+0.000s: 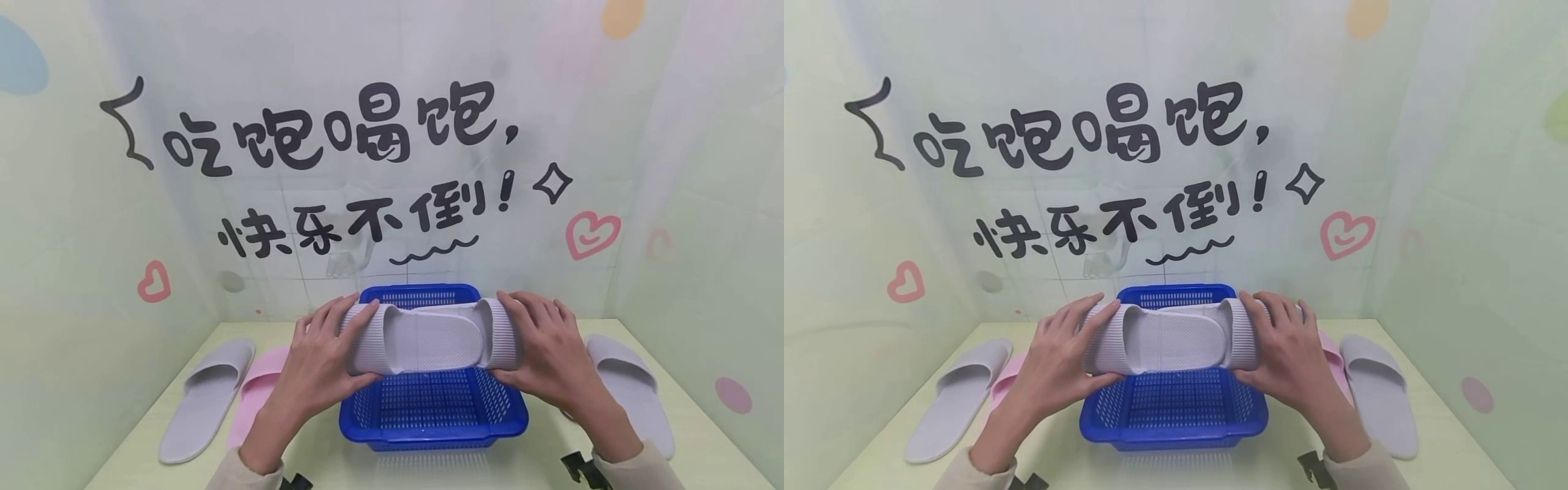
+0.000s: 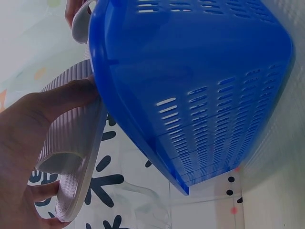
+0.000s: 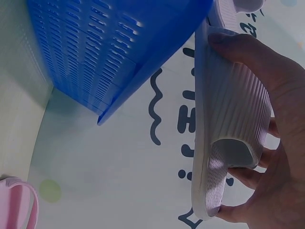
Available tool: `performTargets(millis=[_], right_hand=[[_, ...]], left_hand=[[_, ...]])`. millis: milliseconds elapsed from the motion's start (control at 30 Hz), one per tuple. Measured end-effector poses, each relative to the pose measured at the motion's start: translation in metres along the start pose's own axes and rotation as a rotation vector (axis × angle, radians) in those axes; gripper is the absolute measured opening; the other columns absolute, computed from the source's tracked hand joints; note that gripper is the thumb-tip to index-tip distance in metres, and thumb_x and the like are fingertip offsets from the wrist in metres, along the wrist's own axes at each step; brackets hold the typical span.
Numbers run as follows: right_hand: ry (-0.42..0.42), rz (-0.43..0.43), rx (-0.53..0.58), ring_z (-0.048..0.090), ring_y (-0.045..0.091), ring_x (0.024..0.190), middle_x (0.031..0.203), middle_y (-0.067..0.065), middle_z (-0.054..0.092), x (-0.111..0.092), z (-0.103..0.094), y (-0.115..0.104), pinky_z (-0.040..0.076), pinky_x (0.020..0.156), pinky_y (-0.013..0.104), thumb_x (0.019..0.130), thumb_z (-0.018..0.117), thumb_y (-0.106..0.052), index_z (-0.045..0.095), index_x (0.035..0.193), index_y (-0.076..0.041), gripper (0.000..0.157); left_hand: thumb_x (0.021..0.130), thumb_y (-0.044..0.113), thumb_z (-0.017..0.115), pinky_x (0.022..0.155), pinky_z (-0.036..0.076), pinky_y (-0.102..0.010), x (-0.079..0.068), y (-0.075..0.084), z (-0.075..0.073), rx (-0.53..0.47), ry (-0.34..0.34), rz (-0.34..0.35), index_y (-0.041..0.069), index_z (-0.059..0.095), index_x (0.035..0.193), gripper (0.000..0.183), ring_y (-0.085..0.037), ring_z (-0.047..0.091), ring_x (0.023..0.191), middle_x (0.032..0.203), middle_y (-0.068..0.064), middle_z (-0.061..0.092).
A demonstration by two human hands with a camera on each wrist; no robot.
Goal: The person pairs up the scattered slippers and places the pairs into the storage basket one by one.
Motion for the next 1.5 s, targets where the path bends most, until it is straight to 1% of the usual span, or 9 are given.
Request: performTargets(millis=[233, 633, 867, 1133, 1333, 1500], right_hand=[[0.007, -0.005, -0.004, 0.054, 0.039, 0.122, 0.136, 0.016, 0.058, -0.0008, 0.0009, 0.0013, 0.042, 0.102, 0.073, 0.046, 0.1, -0.048, 0.051, 0.147, -0.011, 0.118], [0.001, 0.001, -0.009, 0.054, 0.038, 0.123, 0.137, 0.016, 0.058, -0.0015, 0.0029, 0.0016, 0.042, 0.102, 0.073, 0.047, 0.1, -0.049, 0.051, 0.146, -0.011, 0.117], [0.004, -0.011, -0.013, 0.055, 0.038, 0.122, 0.136, 0.016, 0.058, -0.0011, 0.0025, 0.0013, 0.042, 0.101, 0.073, 0.047, 0.099, -0.05, 0.052, 0.146, -0.011, 0.117], [-0.025, 0.013, -0.006, 0.054, 0.038, 0.125, 0.138, 0.015, 0.057, -0.0007, 0.0042, 0.0016, 0.04, 0.104, 0.074, 0.049, 0.099, -0.05, 0.051, 0.147, -0.012, 0.116], [-0.019, 0.002, -0.004, 0.054, 0.038, 0.124, 0.138, 0.016, 0.057, -0.0004, 0.0037, 0.0004, 0.04, 0.104, 0.074, 0.048, 0.099, -0.05, 0.051, 0.147, -0.012, 0.116], [-0.027, 0.011, -0.009, 0.054, 0.039, 0.124, 0.138, 0.016, 0.057, -0.001, 0.0047, 0.0012, 0.04, 0.105, 0.073, 0.049, 0.099, -0.051, 0.051, 0.146, -0.012, 0.116]], left_hand=[[0.054, 0.062, 0.096, 0.093, 0.049, -0.057, 0.0002, 0.0003, -0.0003, -0.004, 0.0, -0.001, 0.031, 0.044, 0.155, 0.118, -0.037, 0.052, 0.134, 0.153, -0.01, 0.05], [0.054, 0.061, 0.096, 0.093, 0.049, -0.057, -0.0005, 0.0002, 0.0019, -0.008, -0.003, -0.003, 0.031, 0.043, 0.155, 0.118, -0.037, 0.052, 0.134, 0.153, -0.01, 0.05], [0.053, 0.062, 0.096, 0.093, 0.05, -0.057, -0.0003, 0.0009, 0.0031, -0.01, -0.002, 0.003, 0.031, 0.044, 0.155, 0.118, -0.037, 0.052, 0.134, 0.153, -0.011, 0.051], [0.053, 0.063, 0.095, 0.092, 0.05, -0.056, -0.0003, 0.0013, 0.0035, 0.002, -0.001, 0.008, 0.031, 0.044, 0.155, 0.118, -0.037, 0.053, 0.134, 0.153, -0.011, 0.051], [0.053, 0.064, 0.095, 0.092, 0.05, -0.056, -0.0011, 0.0013, 0.0024, 0.009, 0.002, 0.005, 0.031, 0.044, 0.155, 0.118, -0.037, 0.053, 0.133, 0.152, -0.011, 0.051], [0.054, 0.065, 0.094, 0.092, 0.05, -0.056, -0.0011, 0.0018, 0.0025, 0.007, 0.001, 0.007, 0.031, 0.044, 0.155, 0.118, -0.037, 0.053, 0.133, 0.153, -0.01, 0.051]])
Point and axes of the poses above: each hand's wrist, its own x-axis towards the middle knuckle, its own z-axis out of the palm, y = z × x, the point moved 9 cm from there along x, towards the middle knuckle
